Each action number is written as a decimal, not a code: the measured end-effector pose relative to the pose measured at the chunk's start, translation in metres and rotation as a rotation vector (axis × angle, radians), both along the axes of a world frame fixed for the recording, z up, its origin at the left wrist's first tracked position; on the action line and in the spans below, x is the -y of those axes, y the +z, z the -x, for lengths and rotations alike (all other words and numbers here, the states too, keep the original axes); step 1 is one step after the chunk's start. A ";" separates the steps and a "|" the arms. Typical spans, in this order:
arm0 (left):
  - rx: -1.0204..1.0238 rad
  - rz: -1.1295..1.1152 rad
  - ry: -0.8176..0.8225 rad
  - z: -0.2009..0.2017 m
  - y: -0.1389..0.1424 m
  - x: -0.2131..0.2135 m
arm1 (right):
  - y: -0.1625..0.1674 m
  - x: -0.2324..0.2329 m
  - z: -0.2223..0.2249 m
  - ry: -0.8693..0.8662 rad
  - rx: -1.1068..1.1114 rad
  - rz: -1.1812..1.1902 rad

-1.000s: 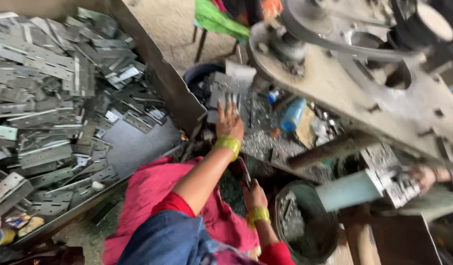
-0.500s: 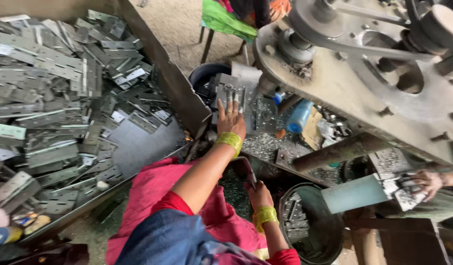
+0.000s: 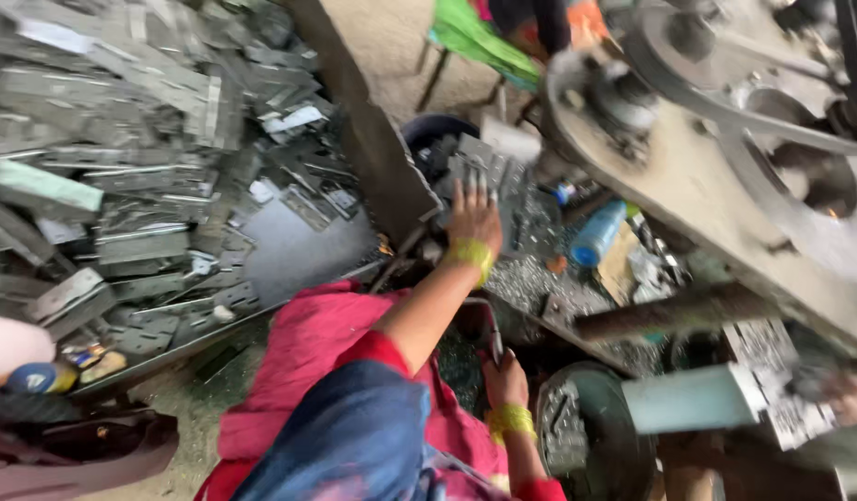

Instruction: The person repeatedly picks up metal hinge-like parts from a bin, places them into a press machine, and operates the lever to process them. The processed parts are then dropped into a bucket below.

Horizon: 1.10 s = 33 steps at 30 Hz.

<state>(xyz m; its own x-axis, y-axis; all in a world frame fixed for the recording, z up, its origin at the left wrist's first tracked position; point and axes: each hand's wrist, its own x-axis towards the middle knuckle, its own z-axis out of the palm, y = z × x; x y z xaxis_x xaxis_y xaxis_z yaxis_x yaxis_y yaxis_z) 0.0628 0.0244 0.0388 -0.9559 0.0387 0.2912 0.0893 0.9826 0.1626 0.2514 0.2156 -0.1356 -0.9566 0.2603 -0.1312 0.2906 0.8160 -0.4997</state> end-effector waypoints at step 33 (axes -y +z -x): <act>0.051 -0.531 0.251 -0.116 -0.096 0.251 | 0.185 0.158 0.020 0.362 -0.273 0.277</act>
